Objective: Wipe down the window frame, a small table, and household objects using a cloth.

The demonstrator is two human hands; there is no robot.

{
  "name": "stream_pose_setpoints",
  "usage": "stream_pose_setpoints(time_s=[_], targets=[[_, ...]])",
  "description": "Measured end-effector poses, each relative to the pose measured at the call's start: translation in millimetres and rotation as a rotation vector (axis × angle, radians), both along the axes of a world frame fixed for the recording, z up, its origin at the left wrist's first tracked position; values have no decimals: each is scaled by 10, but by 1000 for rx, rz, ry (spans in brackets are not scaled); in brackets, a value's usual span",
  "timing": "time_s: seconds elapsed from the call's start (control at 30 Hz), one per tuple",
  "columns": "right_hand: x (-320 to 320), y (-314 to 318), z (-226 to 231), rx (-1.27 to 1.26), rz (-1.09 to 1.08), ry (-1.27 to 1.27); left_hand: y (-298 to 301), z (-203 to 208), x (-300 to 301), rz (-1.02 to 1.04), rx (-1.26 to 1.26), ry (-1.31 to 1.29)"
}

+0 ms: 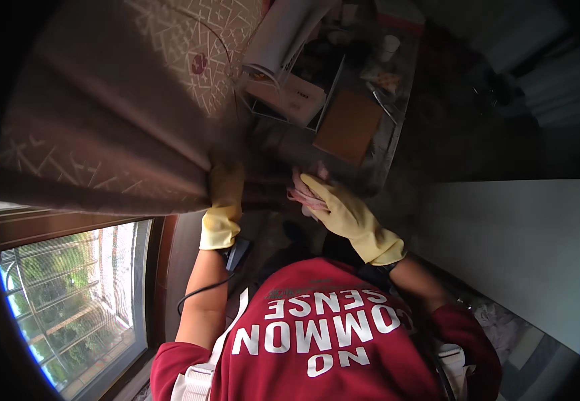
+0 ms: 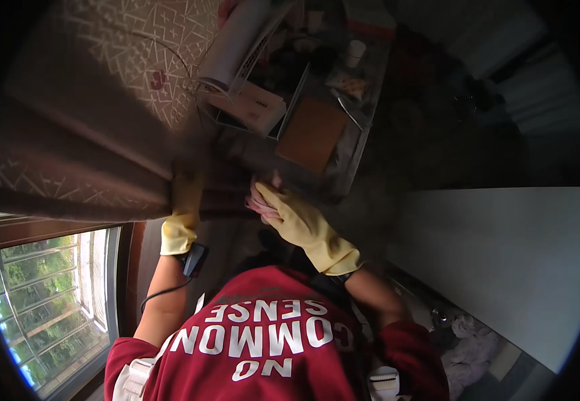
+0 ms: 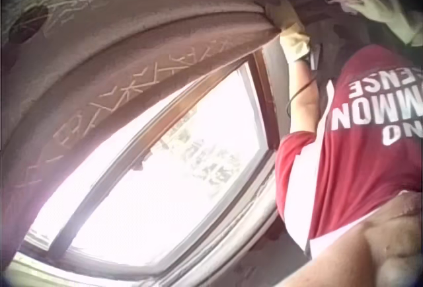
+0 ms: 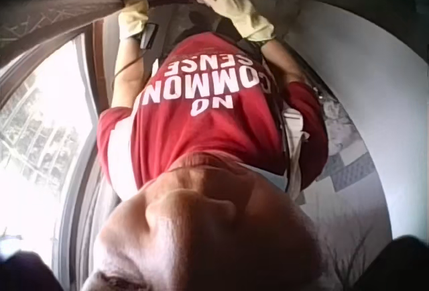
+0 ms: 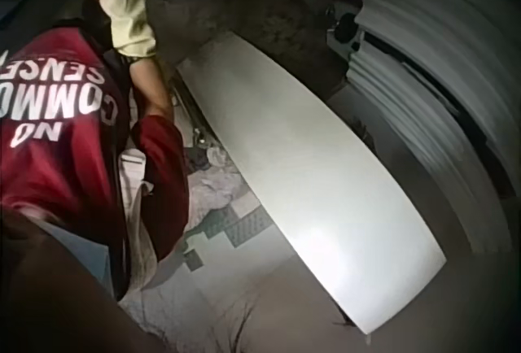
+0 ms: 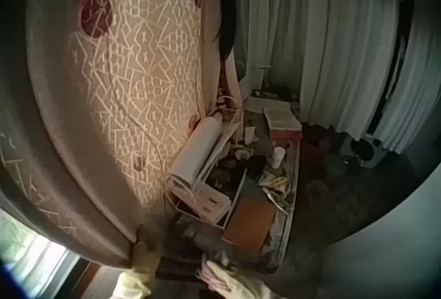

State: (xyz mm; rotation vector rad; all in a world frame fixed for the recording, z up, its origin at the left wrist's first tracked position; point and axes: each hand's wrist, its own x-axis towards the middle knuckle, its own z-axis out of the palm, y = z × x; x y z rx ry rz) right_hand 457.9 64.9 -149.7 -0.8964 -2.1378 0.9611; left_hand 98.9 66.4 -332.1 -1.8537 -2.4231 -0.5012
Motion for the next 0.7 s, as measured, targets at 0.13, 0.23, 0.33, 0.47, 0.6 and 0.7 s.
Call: stream_pose_setpoints(time_s=[0.13,0.23,0.33,0.47,0.6,0.7], targets=[[-91,541,-421,134,19,-567,120,399,399,176,-93,-149],[-177,832,-1088,176,-48,-675,150,702,682,196,-150,-136],[-647,857,-1127,247,-205,-864,143,1135,907,207,-114,-273],[-1118,1266,-1039,88,-75,-711,163,1230,1022,266,-206,-336],[-1255,1412,-912,211,-58,-534,169,1284,1093,242,-162,-392],[-1062,1385,-1040,175,6,-620,177,1320,1102,235,-95,-459]])
